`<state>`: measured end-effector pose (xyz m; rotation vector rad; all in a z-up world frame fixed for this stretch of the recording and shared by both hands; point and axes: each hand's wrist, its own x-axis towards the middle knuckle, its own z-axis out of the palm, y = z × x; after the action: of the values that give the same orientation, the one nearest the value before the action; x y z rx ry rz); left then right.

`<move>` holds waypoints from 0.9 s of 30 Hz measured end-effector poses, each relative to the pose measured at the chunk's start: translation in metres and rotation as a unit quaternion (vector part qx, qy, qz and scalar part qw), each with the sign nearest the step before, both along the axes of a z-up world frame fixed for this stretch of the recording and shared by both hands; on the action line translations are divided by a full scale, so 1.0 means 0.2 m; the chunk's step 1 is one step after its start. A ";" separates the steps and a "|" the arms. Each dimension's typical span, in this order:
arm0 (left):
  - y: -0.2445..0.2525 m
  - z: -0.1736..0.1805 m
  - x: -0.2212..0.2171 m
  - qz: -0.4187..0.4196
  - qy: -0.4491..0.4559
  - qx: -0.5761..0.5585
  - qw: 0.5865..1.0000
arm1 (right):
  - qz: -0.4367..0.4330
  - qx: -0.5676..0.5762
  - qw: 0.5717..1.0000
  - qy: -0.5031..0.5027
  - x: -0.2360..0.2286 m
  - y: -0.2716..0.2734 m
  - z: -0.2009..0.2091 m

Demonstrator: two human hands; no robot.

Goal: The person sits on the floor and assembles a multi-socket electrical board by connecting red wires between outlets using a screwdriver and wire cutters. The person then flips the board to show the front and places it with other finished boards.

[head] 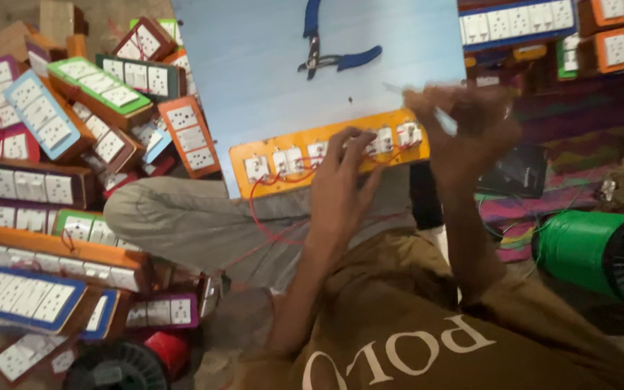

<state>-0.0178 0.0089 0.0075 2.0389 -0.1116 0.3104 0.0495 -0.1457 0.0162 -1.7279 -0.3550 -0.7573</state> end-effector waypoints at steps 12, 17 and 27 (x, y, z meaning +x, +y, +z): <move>0.51 0.19 -0.27 0.243 -0.086 0.130 0.957 | 0.507 -0.274 0.784 0.231 -0.01 0.20 0.29; 0.43 0.08 -0.28 0.300 -0.041 -0.125 0.945 | 0.435 -0.024 0.844 0.312 0.09 0.17 0.50; 0.32 0.04 -0.01 -0.048 -0.100 -0.632 0.767 | 0.638 -0.094 0.744 0.176 0.16 0.25 0.86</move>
<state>-0.0200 0.0734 0.0165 0.6376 -0.0945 0.3854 0.0819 -0.0957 0.1881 -1.3094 -1.1928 0.6264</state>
